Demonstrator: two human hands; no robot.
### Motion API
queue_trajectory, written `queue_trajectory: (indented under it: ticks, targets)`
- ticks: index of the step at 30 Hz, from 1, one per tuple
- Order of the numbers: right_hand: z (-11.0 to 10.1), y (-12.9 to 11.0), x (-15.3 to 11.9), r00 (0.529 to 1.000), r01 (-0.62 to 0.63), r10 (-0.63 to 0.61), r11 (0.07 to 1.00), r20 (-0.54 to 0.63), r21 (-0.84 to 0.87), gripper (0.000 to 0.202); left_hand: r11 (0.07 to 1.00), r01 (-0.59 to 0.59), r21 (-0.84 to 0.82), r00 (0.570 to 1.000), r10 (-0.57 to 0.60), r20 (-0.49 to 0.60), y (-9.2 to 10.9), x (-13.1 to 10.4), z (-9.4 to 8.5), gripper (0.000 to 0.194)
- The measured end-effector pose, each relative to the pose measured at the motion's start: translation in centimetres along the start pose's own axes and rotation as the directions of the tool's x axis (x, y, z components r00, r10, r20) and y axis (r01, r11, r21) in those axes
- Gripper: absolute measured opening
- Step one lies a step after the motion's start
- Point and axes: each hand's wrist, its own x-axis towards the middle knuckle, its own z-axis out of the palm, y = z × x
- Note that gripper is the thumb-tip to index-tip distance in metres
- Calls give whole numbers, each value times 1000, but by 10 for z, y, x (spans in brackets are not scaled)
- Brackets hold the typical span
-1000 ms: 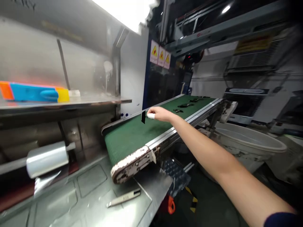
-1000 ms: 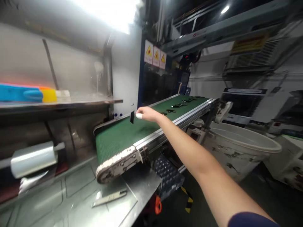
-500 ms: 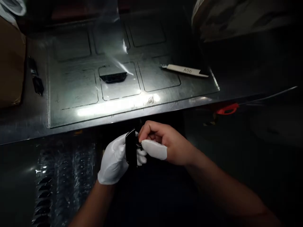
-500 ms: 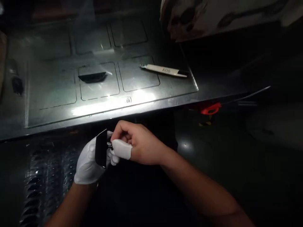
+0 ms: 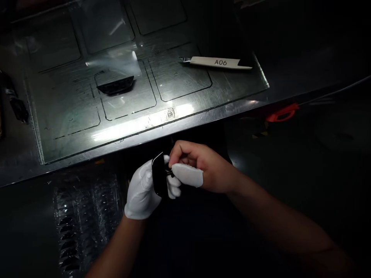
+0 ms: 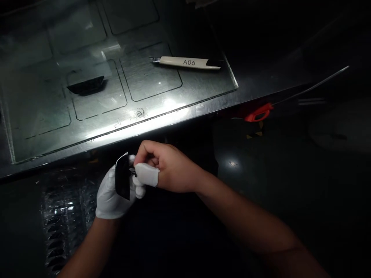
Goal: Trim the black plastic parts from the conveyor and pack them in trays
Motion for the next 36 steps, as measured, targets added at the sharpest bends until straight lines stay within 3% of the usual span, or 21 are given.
queue_trajectory:
  ticks: [8,19,36]
  targets:
    - [-3,2,1,999,8,-12,996,50,91,13,1000,20,7,999,-20,-33,-2,2,-3,42]
    - [-3,2,7,995,6,-21,989,101,150,18,1000,-25,0,1000,25,6,2,5,2,37]
    - [-5,8,5,999,4,-5,1000,36,25,26,998,-32,58,999,33,-19,-5,2,-12,43]
